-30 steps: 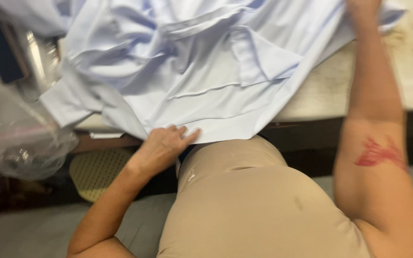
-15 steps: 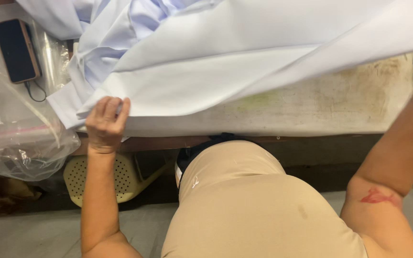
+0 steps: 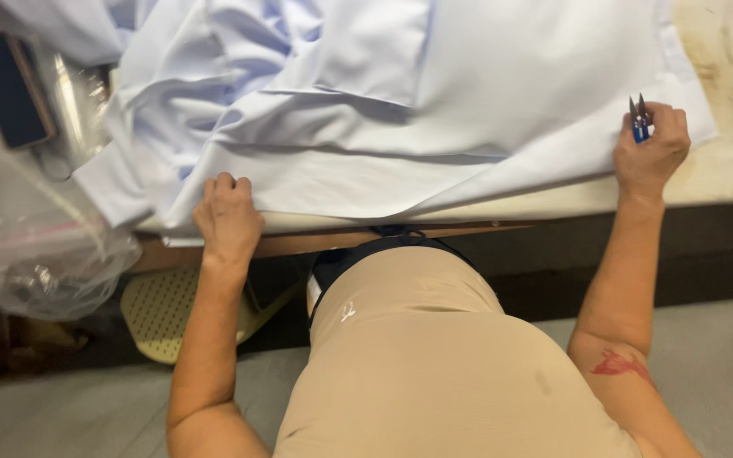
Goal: The person uses small scissors to trim loose threads from a white garment laid on a worktable. They repeatedly reposition the fabric to access different areas, including the collar, sleeves, and hem, and snip visible thread ends.
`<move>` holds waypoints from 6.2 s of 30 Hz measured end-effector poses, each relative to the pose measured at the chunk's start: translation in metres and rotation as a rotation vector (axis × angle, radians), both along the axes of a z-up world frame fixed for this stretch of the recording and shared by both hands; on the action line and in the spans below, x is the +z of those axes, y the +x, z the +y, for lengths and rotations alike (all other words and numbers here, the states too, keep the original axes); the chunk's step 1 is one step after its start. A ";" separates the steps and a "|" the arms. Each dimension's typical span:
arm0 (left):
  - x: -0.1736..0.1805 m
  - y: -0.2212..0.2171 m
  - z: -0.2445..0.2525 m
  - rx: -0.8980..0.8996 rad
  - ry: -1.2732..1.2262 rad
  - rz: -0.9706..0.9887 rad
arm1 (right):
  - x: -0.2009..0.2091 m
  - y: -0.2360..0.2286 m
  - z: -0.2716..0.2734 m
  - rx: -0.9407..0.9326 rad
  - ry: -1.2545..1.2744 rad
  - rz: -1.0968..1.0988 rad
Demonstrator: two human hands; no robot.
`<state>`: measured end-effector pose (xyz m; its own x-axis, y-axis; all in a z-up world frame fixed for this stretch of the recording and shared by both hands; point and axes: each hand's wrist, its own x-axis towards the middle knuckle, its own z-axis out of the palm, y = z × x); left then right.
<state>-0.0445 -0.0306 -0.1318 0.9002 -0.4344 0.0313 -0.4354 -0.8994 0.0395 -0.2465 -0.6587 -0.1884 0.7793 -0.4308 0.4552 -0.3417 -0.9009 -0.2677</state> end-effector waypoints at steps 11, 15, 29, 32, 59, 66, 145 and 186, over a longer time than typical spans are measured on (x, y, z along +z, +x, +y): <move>-0.012 -0.041 -0.067 -0.517 -0.453 0.349 | 0.019 0.045 -0.027 0.069 -0.032 0.752; -0.029 -0.054 -0.094 -0.516 -0.331 0.289 | 0.008 0.004 -0.066 0.079 -0.068 0.794; -0.008 0.030 -0.001 0.347 -0.230 -0.494 | 0.059 -0.070 0.025 -0.090 0.099 0.426; 0.001 0.094 0.054 0.434 -0.317 -0.069 | 0.083 0.007 0.084 0.231 0.208 0.318; 0.028 0.027 -0.022 0.266 -2.190 0.916 | 0.081 0.240 0.408 0.699 1.979 0.185; 0.029 0.016 -0.047 0.221 -2.076 0.621 | 0.115 0.217 0.399 0.662 1.542 -0.026; 0.074 0.004 -0.076 0.163 -1.738 0.438 | 0.122 0.218 0.372 0.880 1.182 0.074; 0.077 0.036 -0.069 -0.196 -1.350 0.444 | 0.178 0.230 0.310 0.809 0.760 0.144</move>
<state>-0.0089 -0.0999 -0.0550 0.8747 -0.4156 0.2494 -0.2711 0.0069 0.9625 -0.0166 -0.3484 -0.0106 0.9801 0.0990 0.1722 0.1986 -0.4908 -0.8484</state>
